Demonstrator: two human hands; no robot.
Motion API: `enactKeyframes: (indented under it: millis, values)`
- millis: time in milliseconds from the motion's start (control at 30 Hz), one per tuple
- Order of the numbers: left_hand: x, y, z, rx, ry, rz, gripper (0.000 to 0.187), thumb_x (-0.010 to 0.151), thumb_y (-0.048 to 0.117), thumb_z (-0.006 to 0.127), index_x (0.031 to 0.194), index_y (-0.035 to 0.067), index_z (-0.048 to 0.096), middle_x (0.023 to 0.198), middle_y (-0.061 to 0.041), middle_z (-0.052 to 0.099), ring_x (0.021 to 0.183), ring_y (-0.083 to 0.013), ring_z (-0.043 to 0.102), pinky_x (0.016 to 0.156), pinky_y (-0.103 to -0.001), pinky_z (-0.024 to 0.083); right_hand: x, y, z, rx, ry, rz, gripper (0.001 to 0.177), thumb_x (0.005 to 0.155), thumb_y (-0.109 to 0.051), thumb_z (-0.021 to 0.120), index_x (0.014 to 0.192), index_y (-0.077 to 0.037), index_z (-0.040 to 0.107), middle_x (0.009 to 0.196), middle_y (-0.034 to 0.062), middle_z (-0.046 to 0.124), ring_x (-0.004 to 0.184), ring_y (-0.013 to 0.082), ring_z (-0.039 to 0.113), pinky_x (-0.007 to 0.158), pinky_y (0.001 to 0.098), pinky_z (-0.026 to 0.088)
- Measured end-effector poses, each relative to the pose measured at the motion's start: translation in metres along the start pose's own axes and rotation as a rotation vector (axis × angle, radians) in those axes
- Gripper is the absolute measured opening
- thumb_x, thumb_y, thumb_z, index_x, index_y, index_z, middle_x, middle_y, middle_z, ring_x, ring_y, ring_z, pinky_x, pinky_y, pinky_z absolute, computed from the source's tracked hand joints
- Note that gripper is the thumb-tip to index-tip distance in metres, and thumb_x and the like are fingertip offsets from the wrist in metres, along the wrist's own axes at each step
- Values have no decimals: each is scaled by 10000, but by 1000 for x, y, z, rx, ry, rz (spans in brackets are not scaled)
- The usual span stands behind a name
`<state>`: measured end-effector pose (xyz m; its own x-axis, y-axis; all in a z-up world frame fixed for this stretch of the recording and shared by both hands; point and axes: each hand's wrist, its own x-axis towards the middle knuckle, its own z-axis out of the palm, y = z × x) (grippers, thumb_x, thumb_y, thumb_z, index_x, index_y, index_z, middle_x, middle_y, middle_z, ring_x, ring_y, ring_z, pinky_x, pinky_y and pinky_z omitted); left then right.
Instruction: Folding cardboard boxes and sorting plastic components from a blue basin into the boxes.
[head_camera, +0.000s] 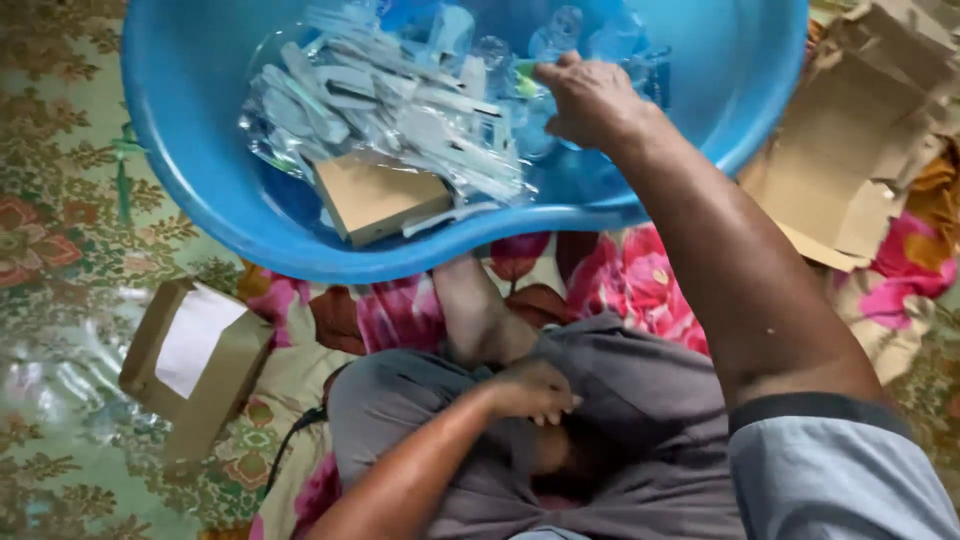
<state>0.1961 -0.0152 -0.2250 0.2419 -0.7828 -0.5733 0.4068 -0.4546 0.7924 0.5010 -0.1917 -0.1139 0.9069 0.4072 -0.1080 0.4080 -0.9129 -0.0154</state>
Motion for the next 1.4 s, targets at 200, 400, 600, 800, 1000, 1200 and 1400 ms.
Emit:
enactKeyframes:
  millis: [200, 400, 600, 800, 1000, 1200, 1400]
  values:
    - [15, -17, -1, -123, -55, 7, 338, 987, 301, 601, 922, -9, 721, 786, -114, 705, 601, -206, 610, 584, -322, 554, 15, -10, 25, 30, -194, 31, 243, 775, -42, 671, 1013, -40, 719, 930, 183, 708, 740, 399, 691, 653, 499, 576]
    - [11, -11, -1, -106, -31, 24, 313, 947, 287, 580, 917, 15, 731, 782, -110, 713, 598, -197, 608, 584, -319, 545, -27, 27, 2, 241, 246, 114, 473, 795, -145, 885, 1214, -23, 702, 1025, 197, 723, 740, 359, 702, 636, 446, 584]
    - [6, -6, -7, -97, -65, 36, 344, 979, 317, 646, 995, -20, 712, 821, -125, 711, 659, -202, 653, 644, -323, 586, -167, -17, -108, 828, 571, 192, 328, 1018, 21, 724, 1313, 81, 593, 1014, 174, 682, 758, 194, 631, 628, 285, 521]
    - [-5, 19, -4, -190, 203, 273, 552, 765, 298, 869, 1246, 104, 681, 1067, -164, 724, 912, -241, 684, 720, -355, 592, -311, -14, 64, 2138, 605, 227, 822, 717, -758, 765, 1292, -193, 603, 1044, 100, 745, 889, 231, 756, 698, 386, 682]
    - [-28, 22, 17, -306, 316, 647, 949, 574, 28, 966, 1438, 114, 582, 1207, -136, 671, 1116, -208, 601, 973, -382, 549, -377, -177, 124, 2566, -9, 773, 237, 991, -374, 584, 1145, -238, 702, 850, 39, 718, 738, 226, 726, 533, 353, 612]
    - [-77, 45, 27, -251, 497, 832, 351, 631, -56, 920, 884, 30, 692, 621, -98, 680, 601, -139, 647, 561, -312, 570, -343, -194, 94, 2259, 76, 669, 411, 910, -280, 708, 1267, -82, 662, 979, 169, 730, 629, 256, 689, 543, 423, 636]
    - [-70, 30, 27, 130, 835, 630, 680, 532, 345, 993, 1128, 198, 700, 886, -89, 736, 870, -291, 739, 763, -461, 603, -348, -188, 63, 1868, 267, 814, 418, 1066, -371, 391, 1327, -124, 603, 1123, 86, 682, 918, 185, 685, 740, 332, 620]
